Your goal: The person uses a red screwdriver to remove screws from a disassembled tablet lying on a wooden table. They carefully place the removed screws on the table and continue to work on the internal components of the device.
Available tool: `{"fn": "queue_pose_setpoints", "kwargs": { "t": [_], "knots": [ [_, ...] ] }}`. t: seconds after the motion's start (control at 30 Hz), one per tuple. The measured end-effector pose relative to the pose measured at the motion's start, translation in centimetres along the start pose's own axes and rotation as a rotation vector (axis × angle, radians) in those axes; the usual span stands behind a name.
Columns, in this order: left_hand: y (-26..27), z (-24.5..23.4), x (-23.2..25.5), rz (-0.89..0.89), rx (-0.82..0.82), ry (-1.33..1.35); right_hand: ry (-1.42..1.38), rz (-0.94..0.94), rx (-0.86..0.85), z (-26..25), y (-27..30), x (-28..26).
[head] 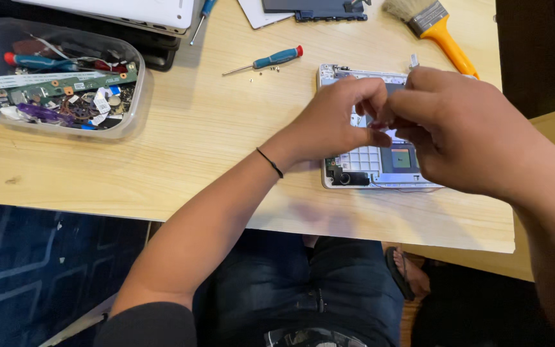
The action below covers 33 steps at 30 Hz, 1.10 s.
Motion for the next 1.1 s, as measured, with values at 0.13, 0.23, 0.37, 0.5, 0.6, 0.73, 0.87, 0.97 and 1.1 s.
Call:
{"fn": "queue_pose_setpoints", "kwargs": {
  "t": [0.13,0.23,0.37,0.5,0.6,0.73,0.87,0.97,1.1],
  "knots": [
    [-0.2,-2.3,-0.7,-0.004,-0.070,-0.155,-0.210,0.046,0.097,0.1,0.8,1.0],
    [-0.1,-3.7,-1.2,-0.071,-0.044,-0.481,-0.499,0.076,0.263,0.6,2.6,3.8],
    [0.0,-3.4,-0.5,-0.323,-0.344,-0.714,-1.229,0.236,0.874,6.3,7.4,15.0],
    [0.3,-1.9,-1.9,-0.330,-0.435,-0.784,-1.496,0.345,1.047,11.2,8.5,17.7],
    [0.2,-2.4,-1.5,-0.360,-0.367,-0.780,-1.803,0.341,1.165,13.6,7.8,17.8],
    [0.4,-1.8,-1.5,-0.448,-0.336,-0.797,-1.756,0.351,1.058,14.2,7.0,16.5],
    [0.3,-1.6,-1.8,-0.492,-0.322,-0.833,-1.623,0.356,0.933,14.0,6.5,15.4],
    [0.3,-2.1,-0.6,-0.571,-0.361,-0.844,-1.610,0.337,0.894,13.6,6.1,14.4],
    [0.5,-2.8,-0.9,-0.568,-0.379,-0.901,-1.612,0.319,0.888,13.5,5.5,13.5]
  ]
}}
Point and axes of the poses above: each hand's wrist, its own y-axis away from the middle knuckle, its own z-axis out of the palm, x = y × z, the point moved 2 cm from there along -y, towards the middle knuckle, and after that the axes turned 2 degrees about -y, right-handed, at the moved point
